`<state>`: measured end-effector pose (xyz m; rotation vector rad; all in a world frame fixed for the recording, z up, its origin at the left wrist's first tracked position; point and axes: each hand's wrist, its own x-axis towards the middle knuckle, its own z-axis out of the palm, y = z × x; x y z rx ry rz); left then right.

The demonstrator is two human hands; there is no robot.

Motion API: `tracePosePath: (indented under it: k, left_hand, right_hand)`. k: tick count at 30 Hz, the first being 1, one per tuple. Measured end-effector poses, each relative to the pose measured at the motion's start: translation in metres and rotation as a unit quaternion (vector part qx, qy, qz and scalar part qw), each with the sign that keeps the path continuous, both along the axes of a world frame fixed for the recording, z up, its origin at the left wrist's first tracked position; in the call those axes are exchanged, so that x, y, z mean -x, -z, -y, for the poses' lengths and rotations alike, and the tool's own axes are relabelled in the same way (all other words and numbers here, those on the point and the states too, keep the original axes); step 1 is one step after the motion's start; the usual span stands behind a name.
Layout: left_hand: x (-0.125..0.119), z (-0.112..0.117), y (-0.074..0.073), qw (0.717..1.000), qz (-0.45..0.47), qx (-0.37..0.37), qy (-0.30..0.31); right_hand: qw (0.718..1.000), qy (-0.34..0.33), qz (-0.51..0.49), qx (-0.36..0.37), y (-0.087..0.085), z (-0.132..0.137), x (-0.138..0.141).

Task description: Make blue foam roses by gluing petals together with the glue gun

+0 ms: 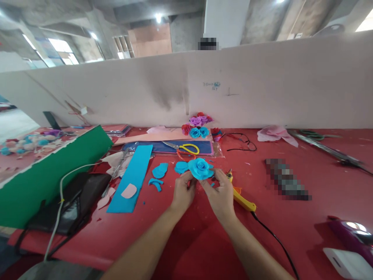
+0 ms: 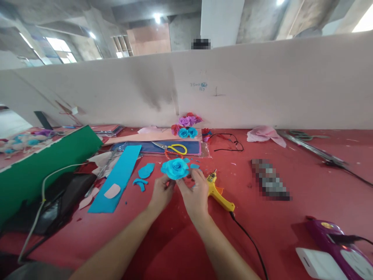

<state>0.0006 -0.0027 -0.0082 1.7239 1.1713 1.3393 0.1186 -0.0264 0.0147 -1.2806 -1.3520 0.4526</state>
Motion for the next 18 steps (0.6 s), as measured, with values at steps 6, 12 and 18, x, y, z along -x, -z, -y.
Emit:
tracePosePath:
  k: [6, 12, 18]
  left_hand:
    - [-0.0011, 0.0030, -0.0023, 1.000, 0.019, -0.008, -0.009]
    - [-0.0001, 0.0038, -0.0015, 0.998, 0.055, 0.014, 0.009]
    - [0.0022, 0.0011, -0.0031, 0.998, 0.044, 0.008, -0.039]
  right_hand:
    - [0.998, -0.034, -0.049, -0.024, -0.0037, 0.0047, 0.0049]
    - [0.993, -0.094, -0.074, -0.008, -0.0069, 0.0059, 0.0077]
    - [0.990, -0.082, -0.112, 0.007, -0.0046, 0.0054, 0.0059]
